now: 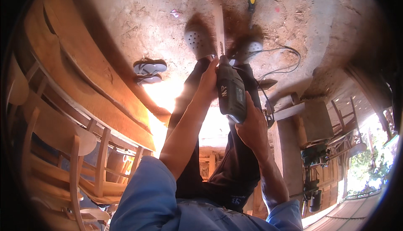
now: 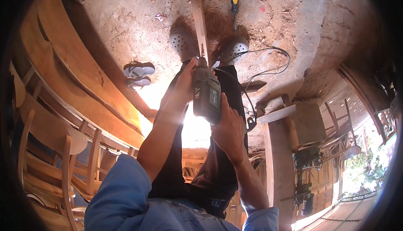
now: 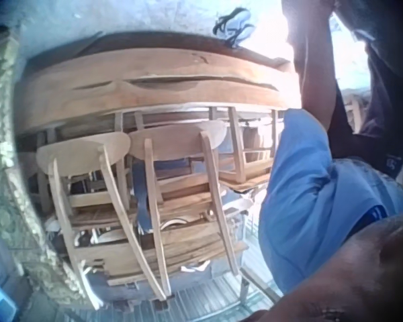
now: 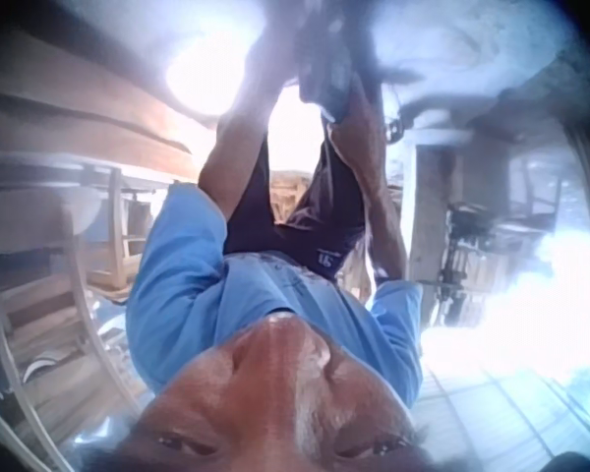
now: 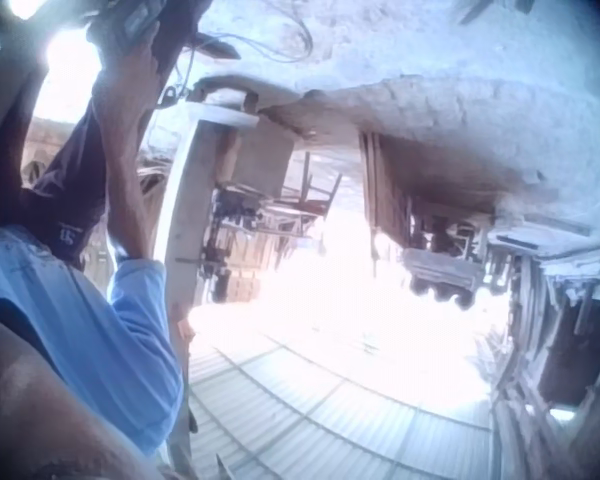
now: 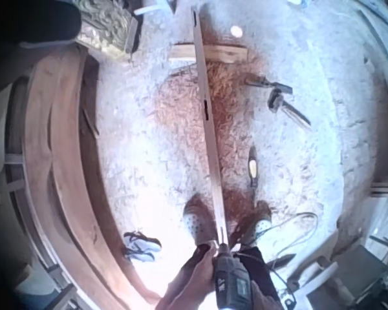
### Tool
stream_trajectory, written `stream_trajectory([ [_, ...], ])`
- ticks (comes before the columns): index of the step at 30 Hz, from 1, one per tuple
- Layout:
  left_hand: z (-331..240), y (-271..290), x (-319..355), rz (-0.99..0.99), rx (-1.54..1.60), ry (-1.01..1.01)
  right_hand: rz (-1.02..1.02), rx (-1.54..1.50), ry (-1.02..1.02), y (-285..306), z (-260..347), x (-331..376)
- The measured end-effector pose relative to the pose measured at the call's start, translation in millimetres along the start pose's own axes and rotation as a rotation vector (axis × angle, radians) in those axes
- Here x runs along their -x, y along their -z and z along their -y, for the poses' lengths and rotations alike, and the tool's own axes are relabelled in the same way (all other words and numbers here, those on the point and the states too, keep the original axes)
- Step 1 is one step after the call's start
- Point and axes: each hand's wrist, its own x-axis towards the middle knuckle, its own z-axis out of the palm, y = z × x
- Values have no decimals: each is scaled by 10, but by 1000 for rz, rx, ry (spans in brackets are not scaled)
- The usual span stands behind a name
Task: The person uses a power drill to fasten screws into a wooden frame, then switches to a hammer and chisel to adjust joints. The person sits on the floor during the task and works on the frame laid out on the ground.
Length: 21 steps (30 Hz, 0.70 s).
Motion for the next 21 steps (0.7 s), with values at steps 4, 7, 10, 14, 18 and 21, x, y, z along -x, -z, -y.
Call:
stream_trajectory([
  [4, 6, 39, -88, 12, 130, 23, 5, 45, 13, -70, -20, -34],
  [7, 9, 62, -130, 29, 100, 7, 31, -8, -43, -75, -33, -52],
  [10, 1, 64, -154, 41, 68, -18, 49, -37, -77, -75, -34, -70],
  [14, -32, 39, -157, -4, 53, -27, 38, -69, -72, -84, -35, -102],
  [18, -53, 21, -146, -12, 57, -12, 54, -66, -85, -93, -37, -123],
  [21, -55, 16, -147, -29, 64, -8, 26, -51, -44, -96, -37, -123],
])
